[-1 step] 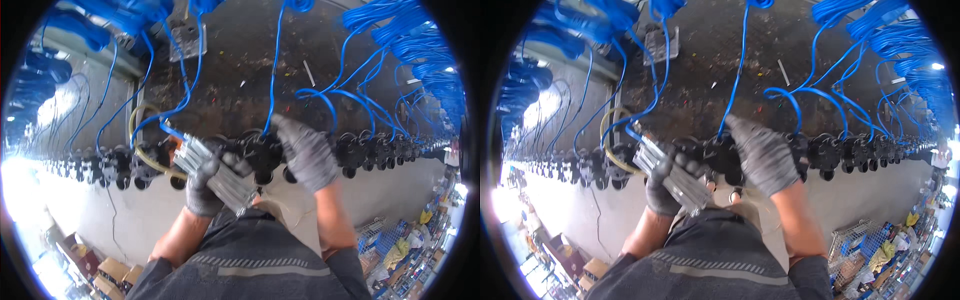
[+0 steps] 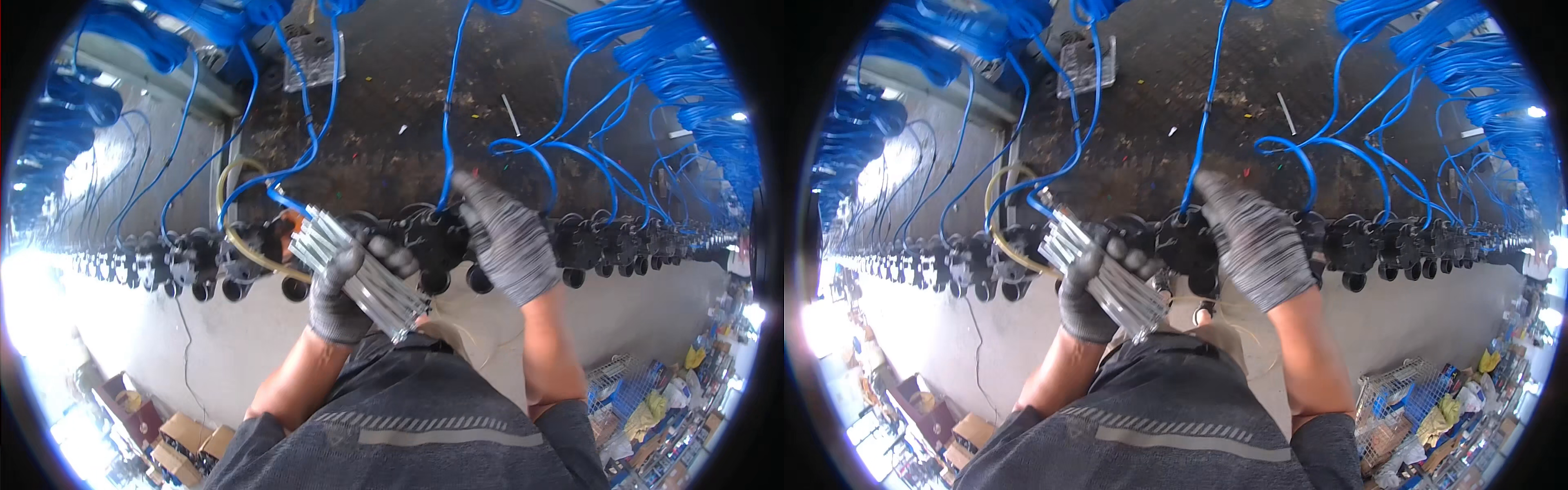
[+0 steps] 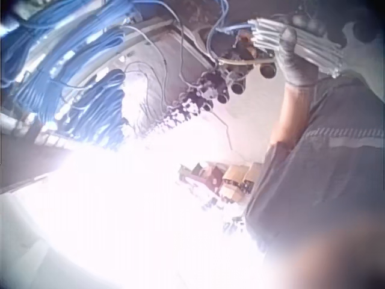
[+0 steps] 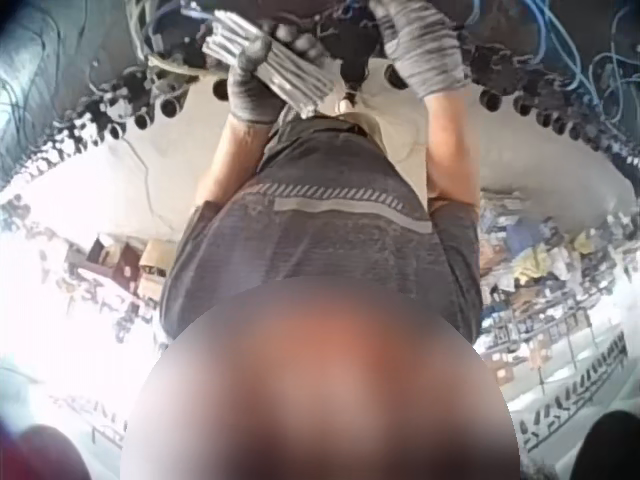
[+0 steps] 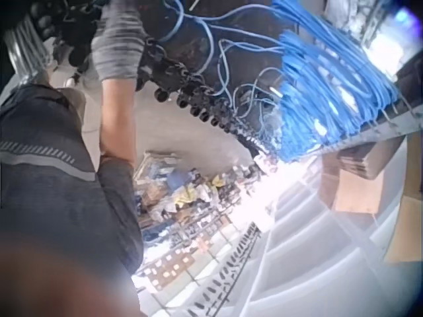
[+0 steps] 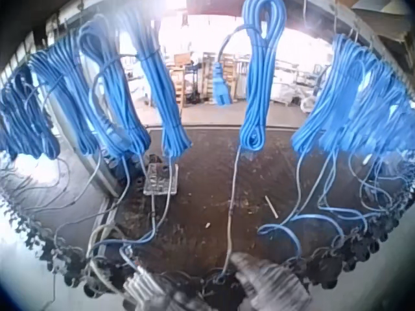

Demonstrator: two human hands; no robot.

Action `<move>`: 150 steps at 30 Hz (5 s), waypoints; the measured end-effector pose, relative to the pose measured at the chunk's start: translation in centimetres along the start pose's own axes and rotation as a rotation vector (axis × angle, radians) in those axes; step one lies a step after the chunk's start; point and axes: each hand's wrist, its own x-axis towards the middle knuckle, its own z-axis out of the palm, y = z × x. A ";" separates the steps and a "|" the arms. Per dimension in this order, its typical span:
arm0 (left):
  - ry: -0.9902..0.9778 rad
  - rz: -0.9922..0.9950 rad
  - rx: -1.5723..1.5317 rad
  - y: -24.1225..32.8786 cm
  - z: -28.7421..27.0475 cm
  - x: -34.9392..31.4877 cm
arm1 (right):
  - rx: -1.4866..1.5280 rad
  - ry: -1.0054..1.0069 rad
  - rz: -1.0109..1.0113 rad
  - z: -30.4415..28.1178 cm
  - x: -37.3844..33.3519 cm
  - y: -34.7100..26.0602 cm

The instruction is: Inserting metal rods into motor units on an industrial assembly line.

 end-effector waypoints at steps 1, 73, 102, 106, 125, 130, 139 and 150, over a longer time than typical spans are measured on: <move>-0.016 0.027 -0.026 0.1 -0.2 0.3 | -0.100 0.087 -0.031 0.1 0.1 0.0; -0.280 0.005 0.005 -4.5 -2.1 -6.2 | 0.812 -0.417 0.484 1.8 -14.7 -6.6; -0.034 0.095 0.084 -5.8 -6.1 -5.0 | 0.497 0.604 0.110 -3.3 -16.0 1.5; 0.021 0.108 0.100 -5.8 -5.2 -5.2 | 0.405 0.492 0.156 -2.1 -15.0 1.4; -0.135 0.073 0.016 -5.9 -1.7 -4.8 | 0.219 -0.131 0.068 -1.4 -13.1 -2.5; -0.069 0.075 0.161 -6.4 -1.8 -4.7 | 0.503 -0.177 0.203 1.6 -15.9 -5.0; 0.062 0.055 0.217 -8.5 -1.2 -4.8 | 0.600 -0.047 0.394 0.8 -17.3 -3.3; 0.053 -0.053 0.238 -9.9 -3.3 -5.1 | 0.730 0.800 0.230 -7.9 -17.4 3.7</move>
